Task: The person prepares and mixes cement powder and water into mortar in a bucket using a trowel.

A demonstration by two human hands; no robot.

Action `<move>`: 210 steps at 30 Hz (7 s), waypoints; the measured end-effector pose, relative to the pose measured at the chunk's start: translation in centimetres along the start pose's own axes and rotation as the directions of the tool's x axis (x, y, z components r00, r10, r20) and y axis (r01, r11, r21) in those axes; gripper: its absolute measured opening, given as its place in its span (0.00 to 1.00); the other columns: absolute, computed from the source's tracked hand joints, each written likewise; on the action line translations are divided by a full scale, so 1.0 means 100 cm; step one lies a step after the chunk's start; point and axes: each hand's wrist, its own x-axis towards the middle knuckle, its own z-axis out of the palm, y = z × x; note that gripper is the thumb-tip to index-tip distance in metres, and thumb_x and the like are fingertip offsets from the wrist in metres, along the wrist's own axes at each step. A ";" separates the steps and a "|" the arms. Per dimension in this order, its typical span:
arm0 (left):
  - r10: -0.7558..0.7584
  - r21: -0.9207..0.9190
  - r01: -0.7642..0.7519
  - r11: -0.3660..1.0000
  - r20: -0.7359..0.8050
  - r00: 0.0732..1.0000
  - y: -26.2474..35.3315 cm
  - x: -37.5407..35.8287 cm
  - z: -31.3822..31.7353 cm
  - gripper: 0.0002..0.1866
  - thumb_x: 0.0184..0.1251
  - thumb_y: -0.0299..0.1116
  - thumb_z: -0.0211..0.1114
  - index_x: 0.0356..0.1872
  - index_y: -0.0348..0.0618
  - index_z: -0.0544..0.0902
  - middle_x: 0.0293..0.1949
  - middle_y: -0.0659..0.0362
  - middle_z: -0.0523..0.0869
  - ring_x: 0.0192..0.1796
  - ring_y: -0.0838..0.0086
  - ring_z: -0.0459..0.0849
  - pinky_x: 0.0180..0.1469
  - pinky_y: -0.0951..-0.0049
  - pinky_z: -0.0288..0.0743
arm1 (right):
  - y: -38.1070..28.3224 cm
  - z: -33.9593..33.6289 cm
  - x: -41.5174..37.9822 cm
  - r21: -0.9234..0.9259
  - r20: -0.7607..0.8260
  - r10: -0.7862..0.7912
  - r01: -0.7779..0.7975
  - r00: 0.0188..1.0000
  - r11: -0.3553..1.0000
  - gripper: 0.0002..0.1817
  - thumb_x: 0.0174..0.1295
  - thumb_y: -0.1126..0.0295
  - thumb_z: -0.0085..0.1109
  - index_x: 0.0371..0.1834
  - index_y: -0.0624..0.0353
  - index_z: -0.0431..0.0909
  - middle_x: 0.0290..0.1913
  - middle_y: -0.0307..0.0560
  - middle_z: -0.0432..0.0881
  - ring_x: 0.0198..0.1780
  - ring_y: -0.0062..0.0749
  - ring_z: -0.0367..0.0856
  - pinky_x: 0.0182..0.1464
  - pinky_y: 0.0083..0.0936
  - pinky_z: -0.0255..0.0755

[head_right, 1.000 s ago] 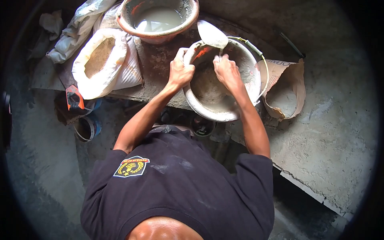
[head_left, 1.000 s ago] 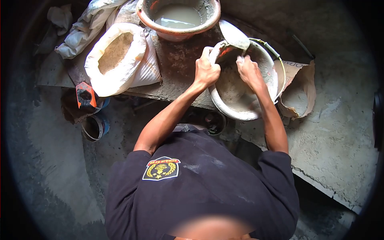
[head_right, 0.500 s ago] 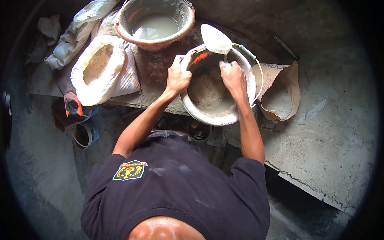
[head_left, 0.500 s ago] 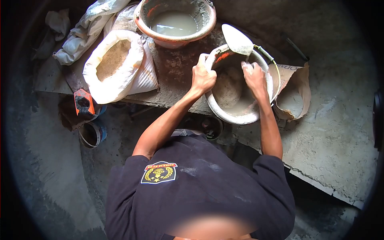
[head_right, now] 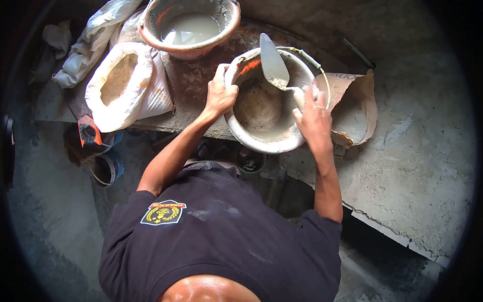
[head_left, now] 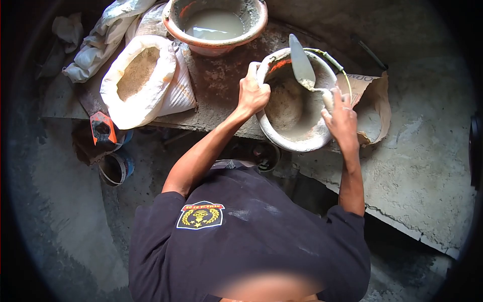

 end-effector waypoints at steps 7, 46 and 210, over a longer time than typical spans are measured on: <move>0.003 0.036 -0.003 0.999 0.018 1.000 0.005 0.001 -0.003 0.19 0.48 0.22 0.53 0.45 0.39 0.70 0.27 0.41 0.80 0.33 0.48 0.84 0.37 0.61 0.76 | -0.026 0.013 0.014 -0.044 0.043 -0.135 0.137 0.990 0.990 0.12 0.61 0.74 0.49 0.46 0.62 0.62 0.25 0.67 0.80 0.33 0.64 0.81 0.37 0.53 0.75; 0.010 0.129 -0.019 0.991 0.073 0.997 0.002 0.000 -0.003 0.23 0.46 0.25 0.58 0.49 0.39 0.72 0.34 0.42 0.84 0.38 0.54 0.86 0.43 0.62 0.77 | -0.015 0.016 0.014 0.235 0.153 -0.058 0.021 0.987 0.972 0.22 0.58 0.60 0.57 0.51 0.60 0.66 0.40 0.69 0.80 0.47 0.66 0.77 0.49 0.53 0.71; -0.323 -0.200 0.296 0.934 -0.117 0.939 0.008 -0.033 0.048 0.21 0.50 0.23 0.53 0.49 0.35 0.77 0.34 0.59 0.80 0.32 0.77 0.76 0.35 0.77 0.71 | 0.202 0.000 -0.148 0.907 -0.160 0.784 -0.223 0.599 0.356 0.18 0.61 0.68 0.64 0.50 0.58 0.68 0.23 0.37 0.73 0.20 0.15 0.70 0.19 0.16 0.66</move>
